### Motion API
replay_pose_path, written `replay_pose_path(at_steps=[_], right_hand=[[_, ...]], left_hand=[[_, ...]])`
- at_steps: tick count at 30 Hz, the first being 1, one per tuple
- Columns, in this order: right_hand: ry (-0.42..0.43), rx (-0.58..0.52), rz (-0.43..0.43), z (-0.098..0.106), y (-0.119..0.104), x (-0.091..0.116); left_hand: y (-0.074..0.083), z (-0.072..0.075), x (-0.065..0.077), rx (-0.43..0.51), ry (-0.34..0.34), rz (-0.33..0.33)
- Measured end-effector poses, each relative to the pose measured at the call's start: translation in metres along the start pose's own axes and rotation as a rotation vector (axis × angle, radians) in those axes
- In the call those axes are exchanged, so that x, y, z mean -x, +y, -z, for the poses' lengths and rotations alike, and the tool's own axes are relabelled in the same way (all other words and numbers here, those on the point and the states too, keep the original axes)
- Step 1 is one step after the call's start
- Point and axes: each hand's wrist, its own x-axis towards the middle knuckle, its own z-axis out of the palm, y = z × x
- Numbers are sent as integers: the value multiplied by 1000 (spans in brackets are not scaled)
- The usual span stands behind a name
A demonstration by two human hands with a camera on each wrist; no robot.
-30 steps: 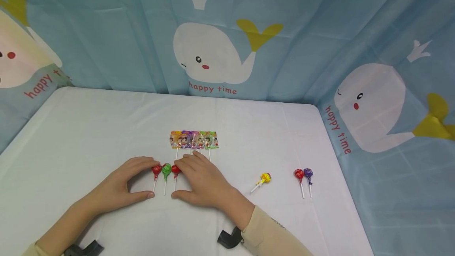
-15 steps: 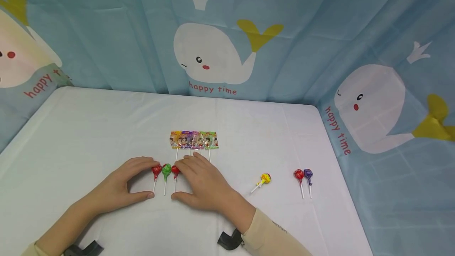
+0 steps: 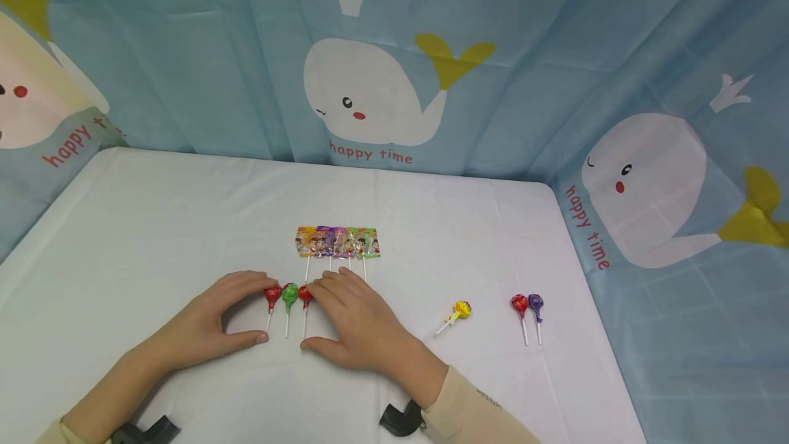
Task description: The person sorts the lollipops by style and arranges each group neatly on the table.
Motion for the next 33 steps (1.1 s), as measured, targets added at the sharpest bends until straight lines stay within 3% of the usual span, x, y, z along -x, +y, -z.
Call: replay_pose_path(at_steps=[10, 33], right_hand=[[20, -19, 0, 5, -2, 3], [49, 109, 29, 16, 3, 23]], left_hand=[[0, -1, 0, -4, 1, 4], [1, -1, 1, -15, -3, 19]])
